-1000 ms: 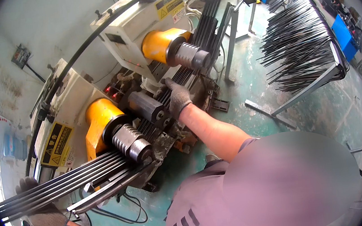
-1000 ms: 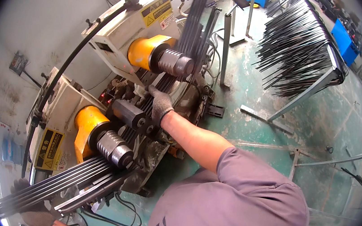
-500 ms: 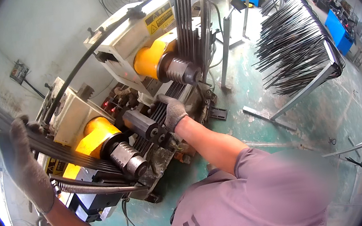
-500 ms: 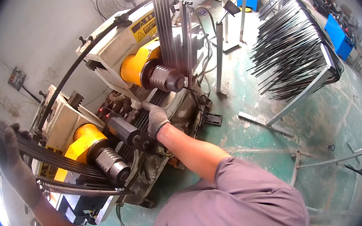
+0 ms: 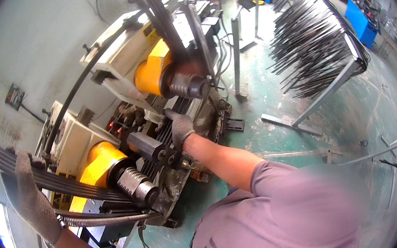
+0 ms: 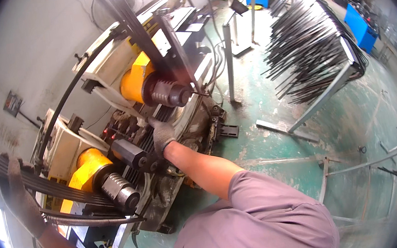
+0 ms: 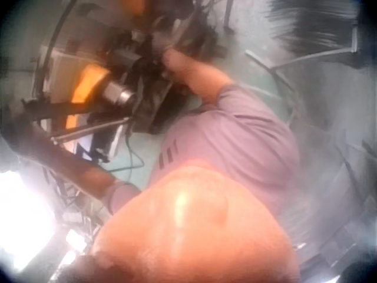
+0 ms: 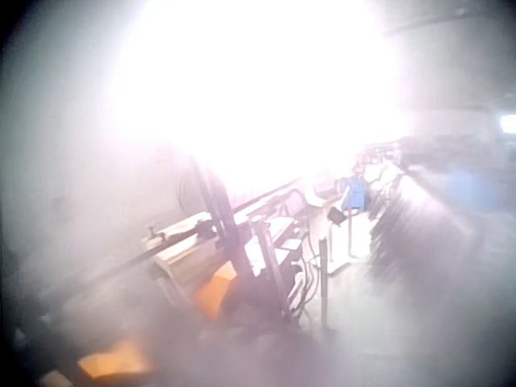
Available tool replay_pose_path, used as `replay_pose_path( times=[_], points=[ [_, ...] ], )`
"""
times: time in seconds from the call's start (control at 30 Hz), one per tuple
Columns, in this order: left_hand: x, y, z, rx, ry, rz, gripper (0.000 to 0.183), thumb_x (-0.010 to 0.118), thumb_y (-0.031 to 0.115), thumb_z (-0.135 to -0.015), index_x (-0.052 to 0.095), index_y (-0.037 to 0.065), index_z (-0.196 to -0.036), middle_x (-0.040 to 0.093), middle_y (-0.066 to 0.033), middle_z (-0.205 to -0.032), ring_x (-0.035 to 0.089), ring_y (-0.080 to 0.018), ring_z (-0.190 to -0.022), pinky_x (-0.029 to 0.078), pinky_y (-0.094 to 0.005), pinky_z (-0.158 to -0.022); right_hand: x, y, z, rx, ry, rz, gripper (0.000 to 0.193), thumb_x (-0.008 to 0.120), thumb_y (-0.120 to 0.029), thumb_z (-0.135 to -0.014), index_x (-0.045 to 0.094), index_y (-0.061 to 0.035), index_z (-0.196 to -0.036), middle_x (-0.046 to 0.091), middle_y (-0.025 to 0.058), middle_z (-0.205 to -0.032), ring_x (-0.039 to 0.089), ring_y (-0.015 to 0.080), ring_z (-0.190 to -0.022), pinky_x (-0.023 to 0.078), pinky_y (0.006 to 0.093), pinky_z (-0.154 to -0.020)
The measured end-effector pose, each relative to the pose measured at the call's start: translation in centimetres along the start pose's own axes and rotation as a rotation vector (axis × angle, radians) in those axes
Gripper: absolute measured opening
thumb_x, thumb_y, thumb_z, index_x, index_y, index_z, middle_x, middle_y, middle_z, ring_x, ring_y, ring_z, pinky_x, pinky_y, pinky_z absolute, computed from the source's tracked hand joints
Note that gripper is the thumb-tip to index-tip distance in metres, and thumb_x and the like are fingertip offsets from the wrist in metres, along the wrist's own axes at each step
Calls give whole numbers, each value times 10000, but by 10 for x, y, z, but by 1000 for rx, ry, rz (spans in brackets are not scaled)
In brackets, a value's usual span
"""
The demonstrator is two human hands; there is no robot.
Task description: The person repeatedly picks up bundles of long metal rods from a floor rack and feeds them into a yellow industrial bending machine. After the machine bends the rods, the person removes the finished pieces and places them into a collection rack. The process is repeated continuously throughout the clip.
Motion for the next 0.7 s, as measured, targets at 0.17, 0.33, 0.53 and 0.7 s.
replay_pose_path(
  times=[0.17,0.33,0.53,0.7],
  points=[
    [5,-7,-6,-70,40,-42,478,665,229,-895,562,-46,-1272,622,-104,-1091,594,-175,-947,460,-279,-893,-2,-6,-2,-35,78,51,194,611,-225,-924,613,-45,-851,592,64,-662,591,237,-533,518,379,-516],
    [6,5,0,-48,53,-53,516,655,268,-898,543,-31,-1303,608,-108,-1078,582,-171,-927,476,-287,-852,-14,5,-17,-47,70,100,193,635,-216,-909,640,-24,-890,626,80,-690,605,241,-537,519,377,-519],
    [12,6,4,-140,58,54,490,649,276,-904,545,6,-1300,593,-91,-1047,563,-170,-931,484,-302,-841,-6,-3,-4,-19,106,94,224,662,-225,-895,640,-7,-847,624,85,-676,601,234,-523,509,367,-515],
    [9,4,0,-201,9,81,486,652,277,-907,546,1,-1293,584,-84,-1057,559,-176,-951,488,-301,-833,-2,-6,0,-18,53,55,193,642,-213,-902,641,-25,-860,622,82,-681,586,226,-511,501,356,-506]
  ],
)
Point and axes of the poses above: each hand's wrist, its own z-axis away from the middle knuckle, its own x-axis out of the palm, y = z × x, the point moved 2 cm from there along -z, towards the middle knuckle
